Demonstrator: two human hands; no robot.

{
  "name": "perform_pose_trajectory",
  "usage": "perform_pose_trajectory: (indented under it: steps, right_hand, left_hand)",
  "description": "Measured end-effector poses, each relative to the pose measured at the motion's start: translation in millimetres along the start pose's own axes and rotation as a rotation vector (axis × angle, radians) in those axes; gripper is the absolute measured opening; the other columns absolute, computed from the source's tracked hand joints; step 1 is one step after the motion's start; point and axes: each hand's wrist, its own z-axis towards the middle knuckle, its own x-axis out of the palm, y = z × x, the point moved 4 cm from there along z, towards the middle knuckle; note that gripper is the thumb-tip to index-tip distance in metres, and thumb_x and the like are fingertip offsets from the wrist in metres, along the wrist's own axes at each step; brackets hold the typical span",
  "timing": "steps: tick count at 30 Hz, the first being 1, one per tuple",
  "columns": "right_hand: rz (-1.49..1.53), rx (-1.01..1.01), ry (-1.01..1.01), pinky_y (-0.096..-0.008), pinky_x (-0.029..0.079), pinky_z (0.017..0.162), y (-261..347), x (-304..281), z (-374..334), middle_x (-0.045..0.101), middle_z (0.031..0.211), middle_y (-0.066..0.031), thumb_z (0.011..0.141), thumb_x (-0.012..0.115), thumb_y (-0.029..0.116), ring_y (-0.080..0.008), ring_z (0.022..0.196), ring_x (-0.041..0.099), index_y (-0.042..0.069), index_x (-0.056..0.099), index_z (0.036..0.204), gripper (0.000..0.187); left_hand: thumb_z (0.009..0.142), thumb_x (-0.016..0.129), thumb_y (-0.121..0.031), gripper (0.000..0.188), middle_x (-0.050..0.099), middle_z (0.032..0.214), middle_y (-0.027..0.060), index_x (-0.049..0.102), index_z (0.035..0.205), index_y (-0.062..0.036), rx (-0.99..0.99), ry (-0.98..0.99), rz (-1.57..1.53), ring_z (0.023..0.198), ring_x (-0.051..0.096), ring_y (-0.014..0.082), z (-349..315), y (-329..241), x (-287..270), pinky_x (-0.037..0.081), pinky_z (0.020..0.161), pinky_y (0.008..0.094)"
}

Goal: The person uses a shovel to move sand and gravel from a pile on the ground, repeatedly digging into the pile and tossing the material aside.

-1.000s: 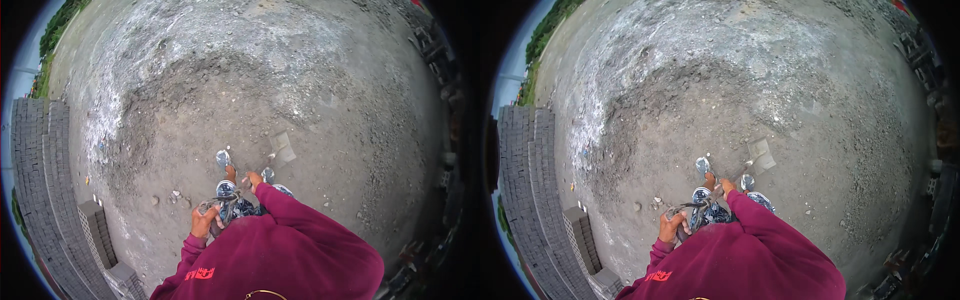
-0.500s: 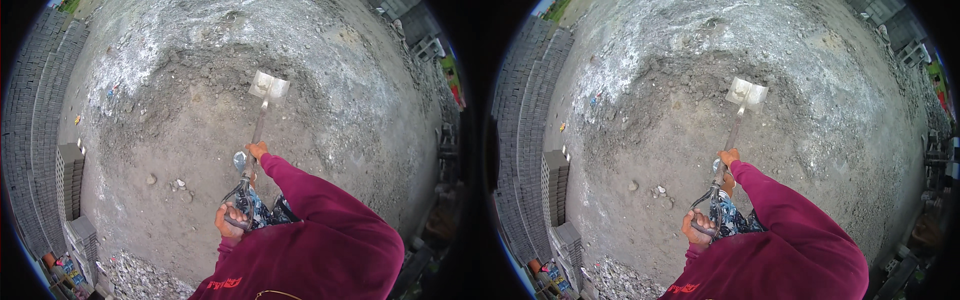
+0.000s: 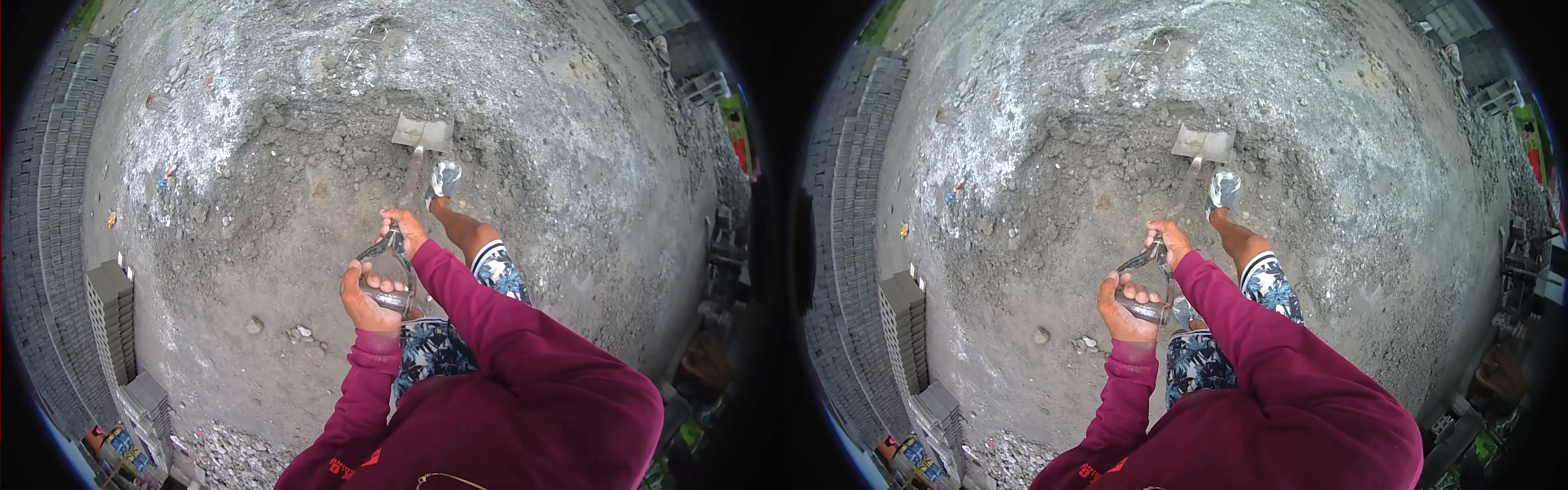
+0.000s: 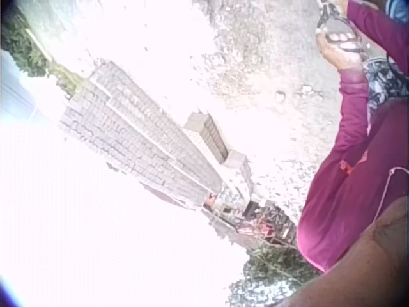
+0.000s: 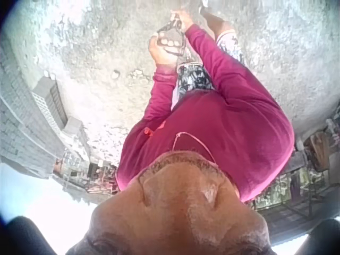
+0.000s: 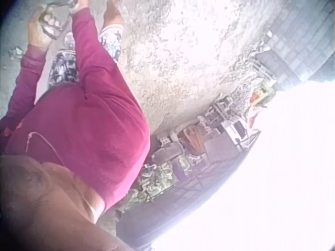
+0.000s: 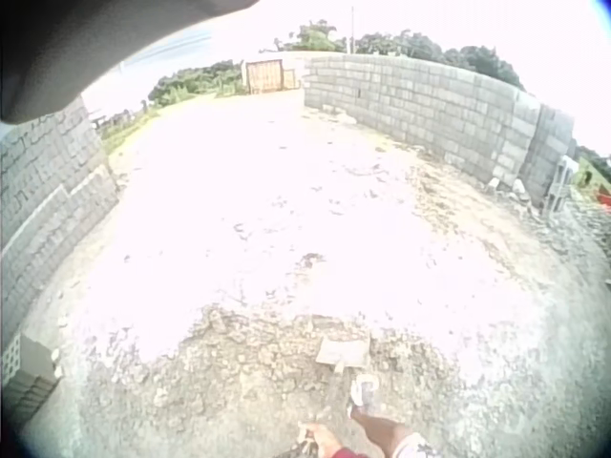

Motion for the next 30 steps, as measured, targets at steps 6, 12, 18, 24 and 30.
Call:
perform_pose_trajectory:
  steps: [6, 12, 18, 24, 30]
  right_hand:
    - [-0.089, -0.046, -0.062, -0.0378, 0.05, 0.047, 14.5, 80.2, 75.6, 0.057, 0.069, -0.0074, 0.078, 0.063, 0.009, -0.0215, 0.051, 0.057, 0.001, 0.059, 0.083, 0.01]
    - [-0.166, -0.064, -0.191, -0.034, 0.047, 0.043, 13.1, 42.0, 70.9, 0.059, 0.07, -0.0084, 0.076, 0.064, 0.01, -0.0194, 0.05, 0.057, -0.001, 0.06, 0.084, 0.014]
    - [-0.246, 0.087, -0.245, -0.0421, 0.047, 0.043, 0.9, -9.1, 17.7, 0.054, 0.065, -0.0073, 0.075, 0.065, 0.009, -0.0201, 0.047, 0.054, 0.002, 0.058, 0.08, 0.011]
    - [-0.091, 0.103, -0.176, -0.0438, 0.048, 0.046, -25.2, 36.3, 127.9, 0.056, 0.069, -0.01, 0.077, 0.064, 0.008, -0.0234, 0.052, 0.056, 0.0, 0.059, 0.084, 0.012]
    - [-0.219, 0.09, -0.203, -0.042, 0.053, 0.055, -71.5, 54.9, 171.5, 0.057, 0.072, -0.0092, 0.079, 0.065, 0.01, -0.0252, 0.058, 0.058, 0.002, 0.059, 0.093, 0.017]
  left_hand:
    - [0.088, 0.055, -0.027, 0.02, 0.045, 0.058, -0.0027, 0.059, 0.086, -0.0082, 0.111, 0.081, 0.015, 0.051, 0.049, 0.0152, 96.0, -33.5, 32.5, 0.044, 0.052, 0.0364]
    - [0.089, 0.055, -0.029, 0.021, 0.045, 0.058, -0.0025, 0.059, 0.088, -0.008, -0.027, -0.006, 0.025, 0.052, 0.048, 0.016, 101.0, -24.7, -21.3, 0.043, 0.054, 0.0359]
    - [0.091, 0.052, -0.032, 0.026, 0.047, 0.055, -0.0007, 0.063, 0.086, -0.0091, -0.076, 0.004, -0.101, 0.05, 0.05, 0.0182, 44.1, 21.7, -50.7, 0.046, 0.053, 0.0404]
    - [0.094, 0.052, -0.041, 0.038, 0.045, 0.053, -0.0009, 0.061, 0.084, -0.0053, 0.131, 0.004, 0.143, 0.043, 0.047, 0.0153, 147.1, -55.8, -69.3, 0.042, 0.041, 0.0327]
    - [0.091, 0.057, -0.049, 0.044, 0.044, 0.052, -0.002, 0.057, 0.08, -0.0066, 0.114, -0.149, 0.184, 0.041, 0.046, 0.0137, 189.1, -110.6, -111.8, 0.041, 0.04, 0.0291]
